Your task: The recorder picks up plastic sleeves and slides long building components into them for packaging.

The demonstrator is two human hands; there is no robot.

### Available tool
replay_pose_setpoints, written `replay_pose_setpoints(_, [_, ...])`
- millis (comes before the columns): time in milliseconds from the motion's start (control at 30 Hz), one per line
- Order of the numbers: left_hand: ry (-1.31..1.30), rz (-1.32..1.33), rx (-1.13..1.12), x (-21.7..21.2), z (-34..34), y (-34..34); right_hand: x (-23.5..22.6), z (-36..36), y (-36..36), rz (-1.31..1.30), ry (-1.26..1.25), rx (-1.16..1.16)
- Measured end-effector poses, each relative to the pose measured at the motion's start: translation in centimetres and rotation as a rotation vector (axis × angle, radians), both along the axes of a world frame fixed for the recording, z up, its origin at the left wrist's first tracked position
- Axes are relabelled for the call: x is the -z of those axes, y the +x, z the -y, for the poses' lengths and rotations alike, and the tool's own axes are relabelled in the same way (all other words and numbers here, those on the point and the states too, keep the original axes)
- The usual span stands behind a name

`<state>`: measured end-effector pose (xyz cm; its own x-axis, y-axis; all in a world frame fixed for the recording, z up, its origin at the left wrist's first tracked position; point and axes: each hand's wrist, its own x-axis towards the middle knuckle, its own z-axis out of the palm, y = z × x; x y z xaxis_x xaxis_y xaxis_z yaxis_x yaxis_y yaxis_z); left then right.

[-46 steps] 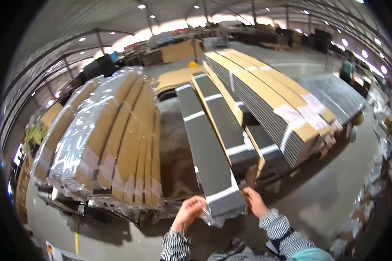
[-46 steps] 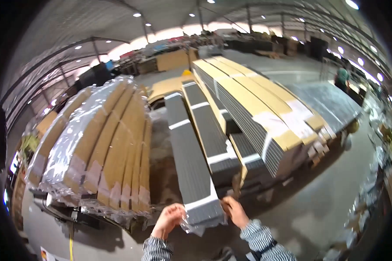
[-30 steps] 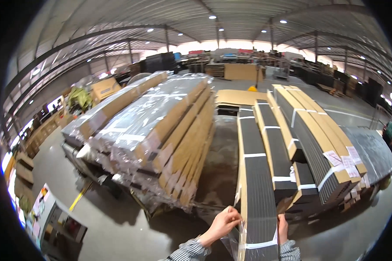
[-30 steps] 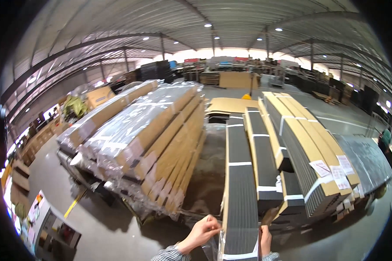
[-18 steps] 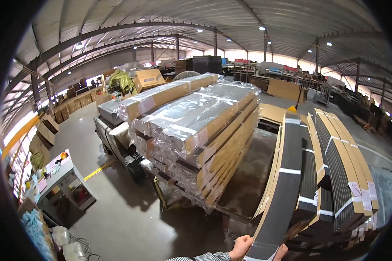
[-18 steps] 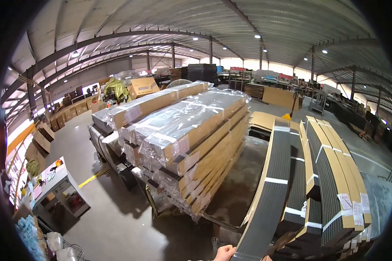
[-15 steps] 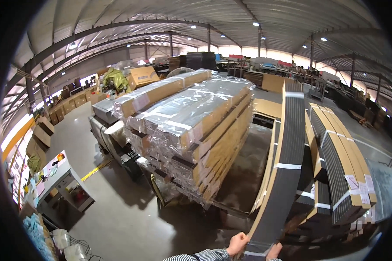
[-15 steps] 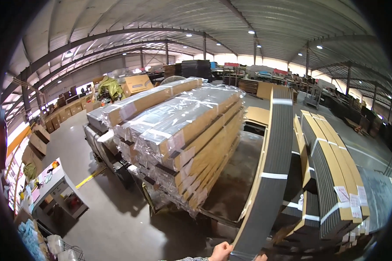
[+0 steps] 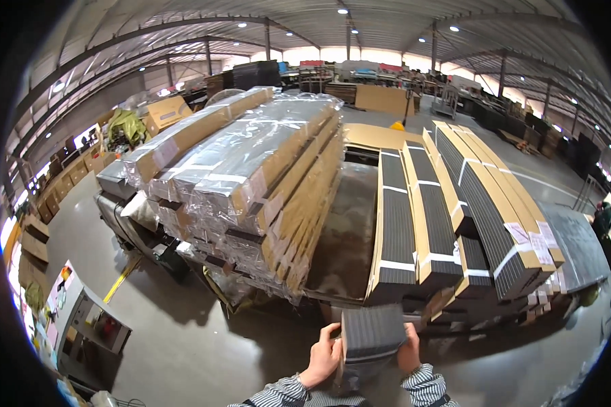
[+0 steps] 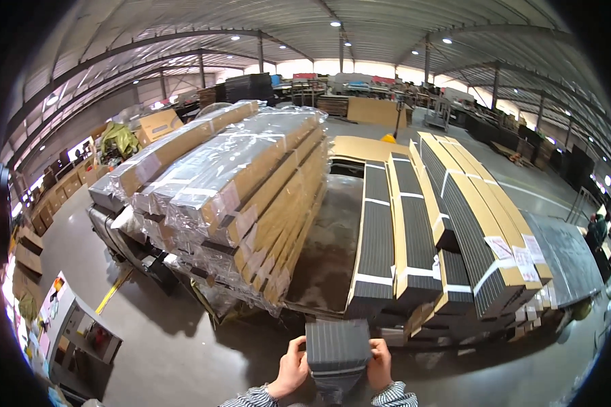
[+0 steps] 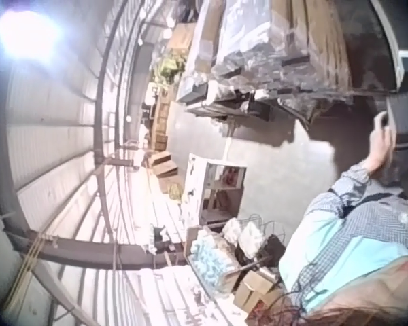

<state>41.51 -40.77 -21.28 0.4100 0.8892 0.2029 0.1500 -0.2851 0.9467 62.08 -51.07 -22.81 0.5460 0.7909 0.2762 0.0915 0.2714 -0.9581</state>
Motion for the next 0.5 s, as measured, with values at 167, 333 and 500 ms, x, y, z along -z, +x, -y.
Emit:
replay_pose_setpoints(167, [0.039,-0.229,0.186,5.1,-1.0,-2.7,5.7,0.3,-1.1,-0.06,-0.335,0.064])
replay_pose_setpoints(333, [0.266,-0.403,0.717,-1.2,-4.6,-4.0,3.8,-1.4,-0.3,-0.31,-0.089,0.173])
replay_pose_setpoints(500, [-0.114,-0.163,0.649,0.0,-6.5,-6.3,1.6,-0.1,-6.5,-0.329,0.03,0.218])
